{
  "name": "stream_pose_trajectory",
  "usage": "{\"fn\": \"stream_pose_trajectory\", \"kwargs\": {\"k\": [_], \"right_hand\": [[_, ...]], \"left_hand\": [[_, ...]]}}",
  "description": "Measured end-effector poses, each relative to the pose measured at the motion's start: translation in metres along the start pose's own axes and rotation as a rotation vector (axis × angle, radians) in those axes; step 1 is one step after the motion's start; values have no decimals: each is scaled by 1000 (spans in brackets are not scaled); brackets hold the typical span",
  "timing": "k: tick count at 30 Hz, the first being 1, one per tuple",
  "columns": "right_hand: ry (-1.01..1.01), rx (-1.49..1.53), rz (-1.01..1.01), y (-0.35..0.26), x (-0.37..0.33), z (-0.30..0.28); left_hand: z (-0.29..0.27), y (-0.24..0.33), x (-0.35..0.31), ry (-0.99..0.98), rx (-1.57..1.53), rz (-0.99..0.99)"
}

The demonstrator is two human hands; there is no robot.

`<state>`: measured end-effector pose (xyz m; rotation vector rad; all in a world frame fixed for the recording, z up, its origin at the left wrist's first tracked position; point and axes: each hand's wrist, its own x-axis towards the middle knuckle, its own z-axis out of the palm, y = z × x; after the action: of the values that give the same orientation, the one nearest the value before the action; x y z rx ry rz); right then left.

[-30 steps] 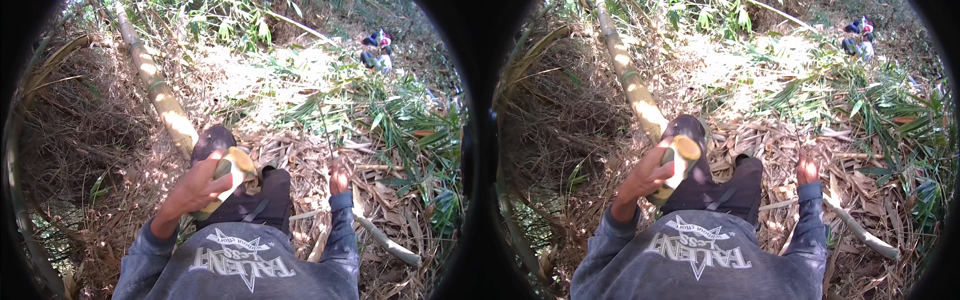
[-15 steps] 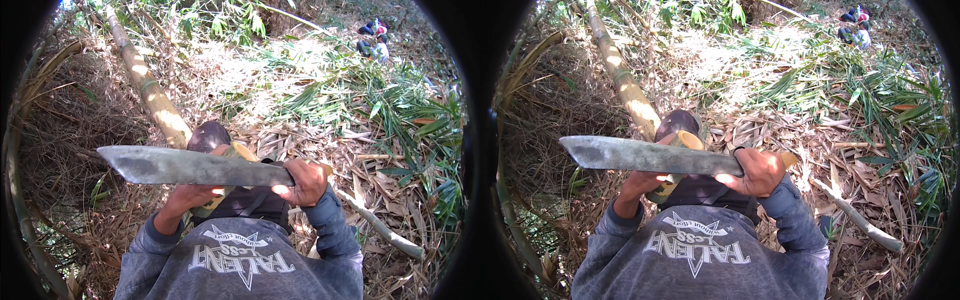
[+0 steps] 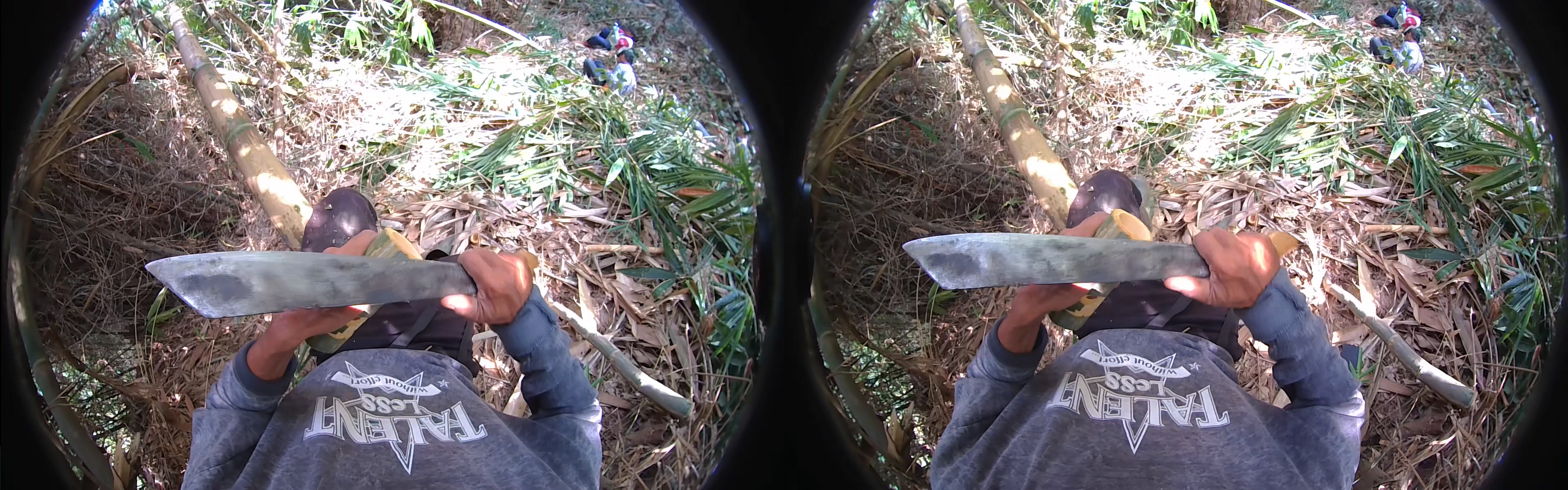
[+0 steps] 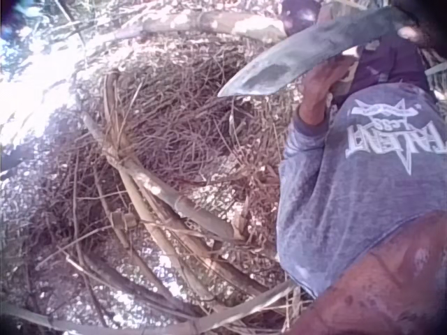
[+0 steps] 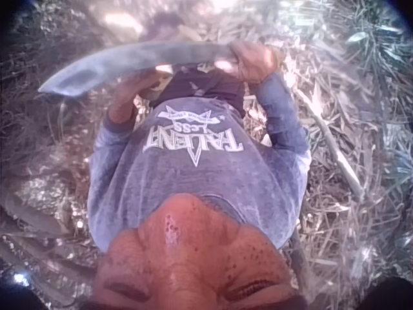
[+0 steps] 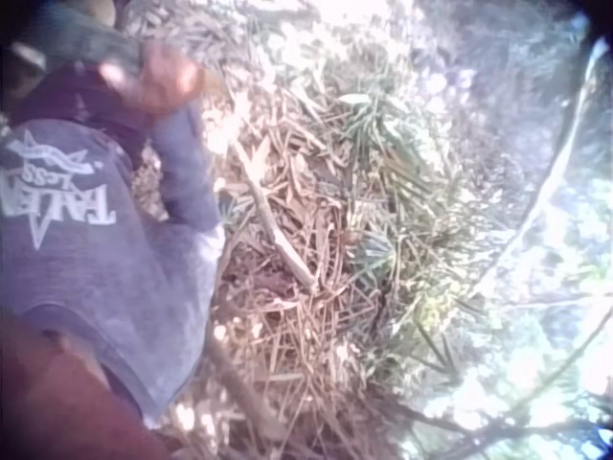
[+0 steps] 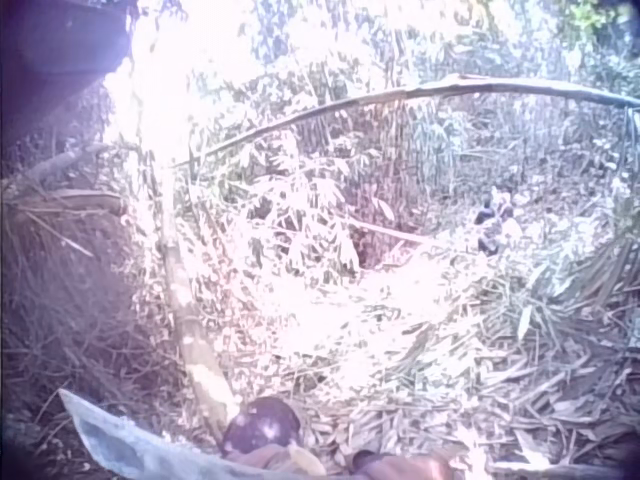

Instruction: The person uses a large machete to cut and shape a section of bamboo. They repeatedly strike the bamboo to remove the outer layer and then make precise cuts to shape the piece.

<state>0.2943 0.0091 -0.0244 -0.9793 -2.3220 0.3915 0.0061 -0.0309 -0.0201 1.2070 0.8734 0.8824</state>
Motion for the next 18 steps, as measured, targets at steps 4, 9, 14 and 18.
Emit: {"fn": "stream_pose_trajectory", "kwargs": {"k": [4, 9, 14, 18], "right_hand": [[2, -60, 309, 62, -36, 34], [-107, -210, 940, 177, -174, 24], [236, 3, 739, 93, -136, 37], [181, 75, 573, 49, -98, 18]], "left_hand": [[21, 38, -6, 96, 226, -23], [15, 64, 20, 154, 490, -132], [15, 49, 29, 146, 512, -29], [24, 45, 34, 148, 491, -51]]}}
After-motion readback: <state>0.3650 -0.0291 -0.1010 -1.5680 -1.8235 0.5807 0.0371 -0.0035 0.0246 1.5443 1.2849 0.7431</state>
